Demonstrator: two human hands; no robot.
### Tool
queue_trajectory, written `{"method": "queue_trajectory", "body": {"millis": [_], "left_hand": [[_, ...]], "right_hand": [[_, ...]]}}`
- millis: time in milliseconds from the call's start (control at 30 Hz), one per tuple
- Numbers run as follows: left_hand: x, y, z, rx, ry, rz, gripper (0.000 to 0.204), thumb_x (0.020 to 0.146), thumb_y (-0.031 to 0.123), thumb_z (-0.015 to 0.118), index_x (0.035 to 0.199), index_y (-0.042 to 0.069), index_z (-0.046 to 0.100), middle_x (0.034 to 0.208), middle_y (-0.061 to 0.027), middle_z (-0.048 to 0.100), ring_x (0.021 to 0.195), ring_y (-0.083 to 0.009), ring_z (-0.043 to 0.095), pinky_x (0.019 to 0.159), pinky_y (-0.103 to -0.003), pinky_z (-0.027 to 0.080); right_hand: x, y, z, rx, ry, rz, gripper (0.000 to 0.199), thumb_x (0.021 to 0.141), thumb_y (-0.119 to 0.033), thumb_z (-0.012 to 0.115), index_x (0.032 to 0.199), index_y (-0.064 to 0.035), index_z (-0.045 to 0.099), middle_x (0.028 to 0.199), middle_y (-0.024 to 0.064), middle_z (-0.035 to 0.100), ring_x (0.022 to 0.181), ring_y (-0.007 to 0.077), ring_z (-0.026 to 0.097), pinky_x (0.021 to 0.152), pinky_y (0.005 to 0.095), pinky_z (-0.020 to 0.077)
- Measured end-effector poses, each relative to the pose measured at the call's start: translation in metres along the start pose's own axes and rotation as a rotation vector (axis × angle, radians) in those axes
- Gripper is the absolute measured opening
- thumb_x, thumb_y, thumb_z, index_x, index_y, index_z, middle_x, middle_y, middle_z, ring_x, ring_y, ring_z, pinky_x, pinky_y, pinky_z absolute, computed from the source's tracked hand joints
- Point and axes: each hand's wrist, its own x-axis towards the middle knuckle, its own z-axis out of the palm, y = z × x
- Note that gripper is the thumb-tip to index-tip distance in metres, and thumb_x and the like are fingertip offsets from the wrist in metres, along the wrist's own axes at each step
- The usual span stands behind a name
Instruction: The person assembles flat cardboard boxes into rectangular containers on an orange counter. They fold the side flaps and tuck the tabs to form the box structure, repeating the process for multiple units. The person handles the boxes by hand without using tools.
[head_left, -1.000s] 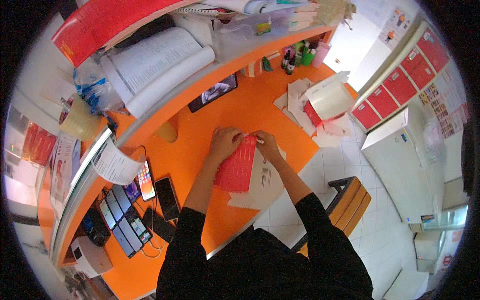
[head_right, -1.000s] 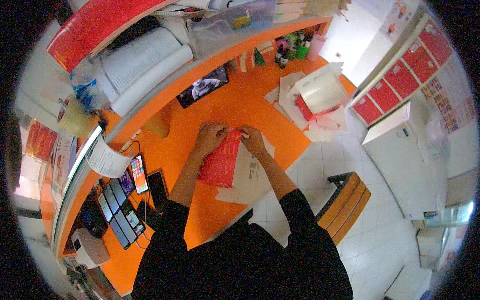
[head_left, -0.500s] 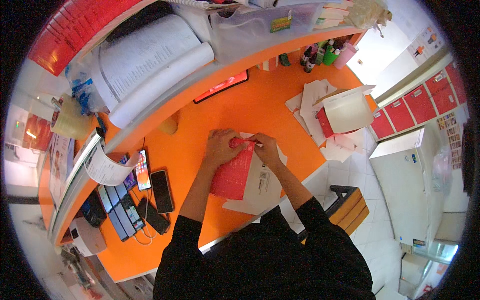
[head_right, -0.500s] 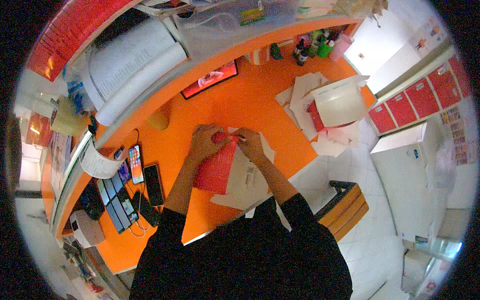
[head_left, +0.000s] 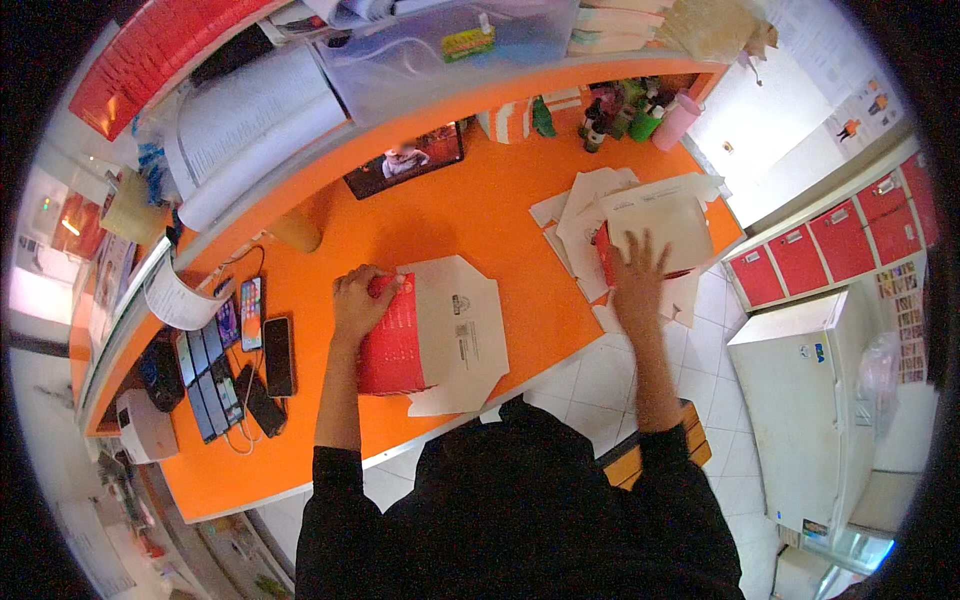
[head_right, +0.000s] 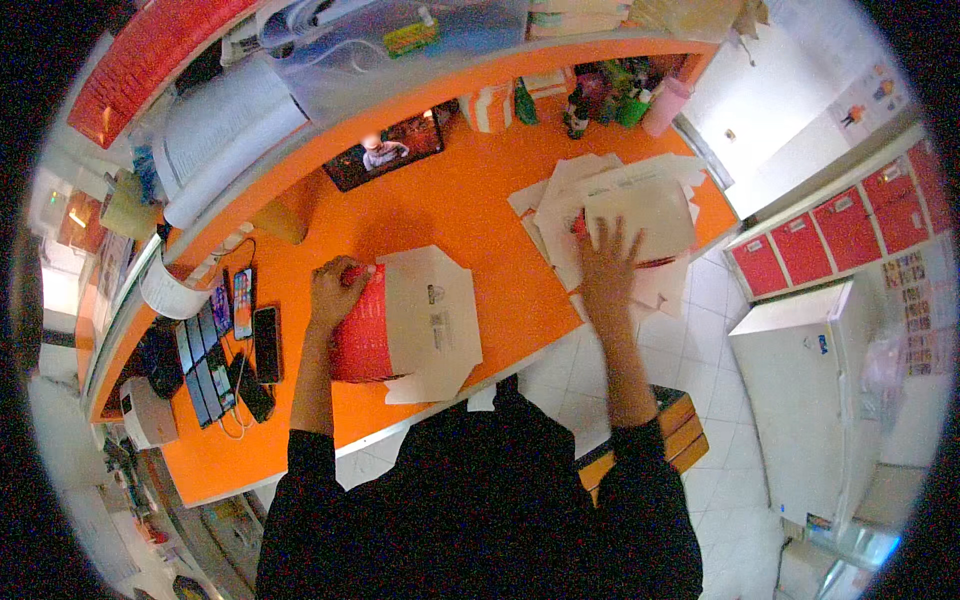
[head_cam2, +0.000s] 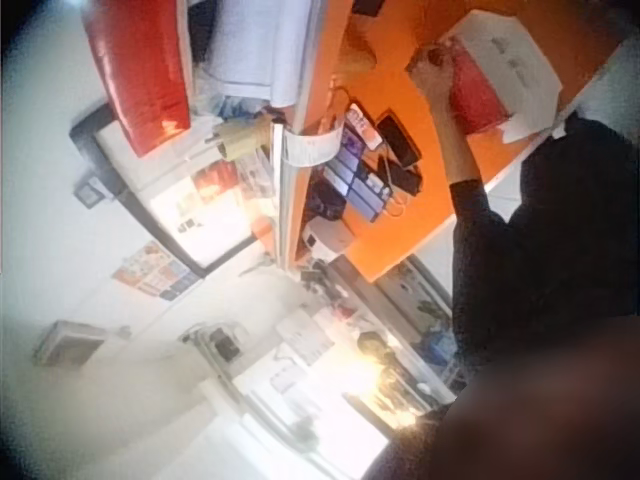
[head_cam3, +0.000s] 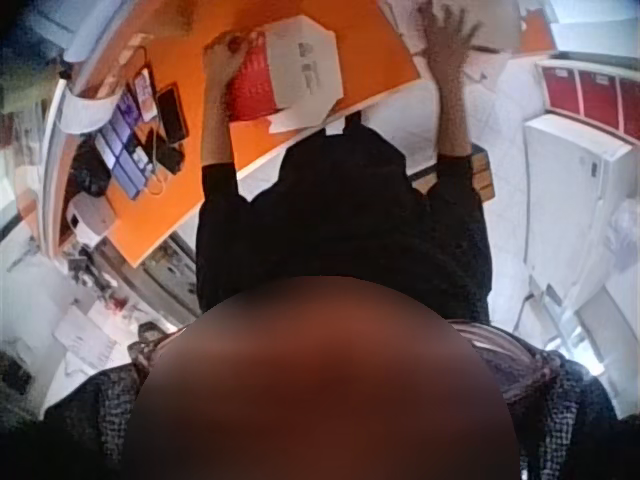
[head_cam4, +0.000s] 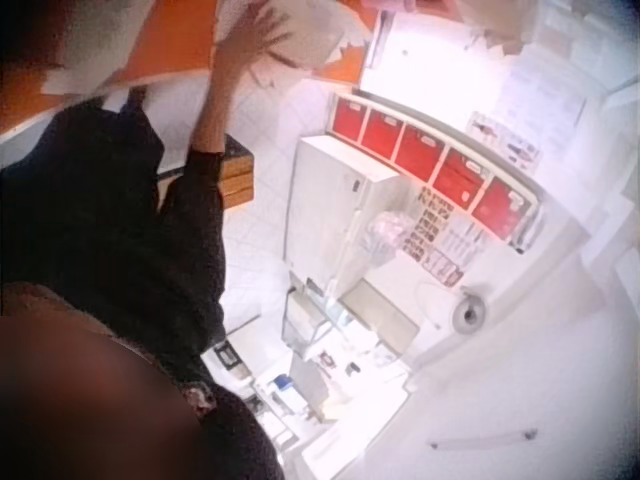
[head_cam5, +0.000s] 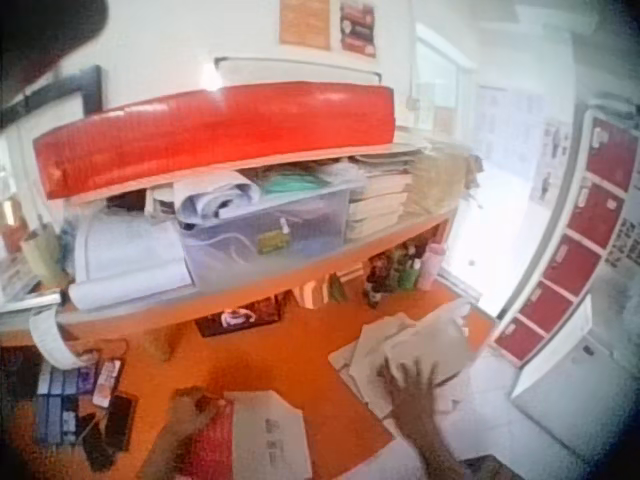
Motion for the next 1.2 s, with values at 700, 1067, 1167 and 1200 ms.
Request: {"method": "queue_trajectory", "body": {"millis": [700, 1067, 1167, 1200], "left_hand": [[-0.03, 0.035, 0.02, 0.159, 0.058, -0.157, 0.035, 0.085, 0.043, 0.058, 0.086, 0.008, 0.064, 0.077, -0.0164, 0.067, 0.077, -0.0361, 0.065, 0.08, -0.047, 0.047], [-0.031, 0.039, 0.018, 0.085, 0.147, -0.141, 0.031, 0.09, 0.034, 0.053, 0.082, 0.006, 0.063, 0.075, -0.0197, 0.065, 0.073, -0.0397, 0.064, 0.072, -0.051, 0.049], [-0.03, 0.042, 0.016, 0.107, 0.142, -0.152, 0.032, 0.09, 0.036, 0.055, 0.082, 0.006, 0.064, 0.072, -0.0186, 0.065, 0.072, -0.0385, 0.065, 0.072, -0.048, 0.05], [-0.03, 0.044, 0.015, 0.12, 0.122, -0.166, 0.033, 0.089, 0.037, 0.056, 0.082, 0.007, 0.065, 0.072, -0.018, 0.065, 0.071, -0.0379, 0.065, 0.072, -0.048, 0.05]], "right_hand": [[0.011, -0.001, -0.111, 0.611, -0.405, -0.152, 0.035, 0.09, -0.017, 0.06, 0.119, -0.003, 0.049, 0.105, 0.0181, 0.066, 0.085, 0.0345, 0.068, 0.069, 0.0453, 0.0534], [0.015, -0.136, 0.053, 2.006, -1.444, 0.431, 0.039, 0.091, -0.023, 0.066, 0.122, -0.0042, 0.051, 0.116, 0.0104, 0.059, 0.097, 0.0183, 0.06, 0.077, 0.0296, 0.0531], [0.035, -0.132, 0.069, 1.278, -0.492, -0.039, 0.054, 0.083, -0.015, 0.072, 0.131, -0.0037, 0.048, 0.11, 0.0113, 0.065, 0.093, 0.022, 0.066, 0.08, 0.036, 0.0537], [0.044, -0.142, 0.077, 1.299, -0.311, -0.213, 0.053, 0.082, -0.011, 0.071, 0.13, -0.0025, 0.049, 0.108, 0.0124, 0.066, 0.092, 0.0226, 0.067, 0.08, 0.0358, 0.0535]]}}
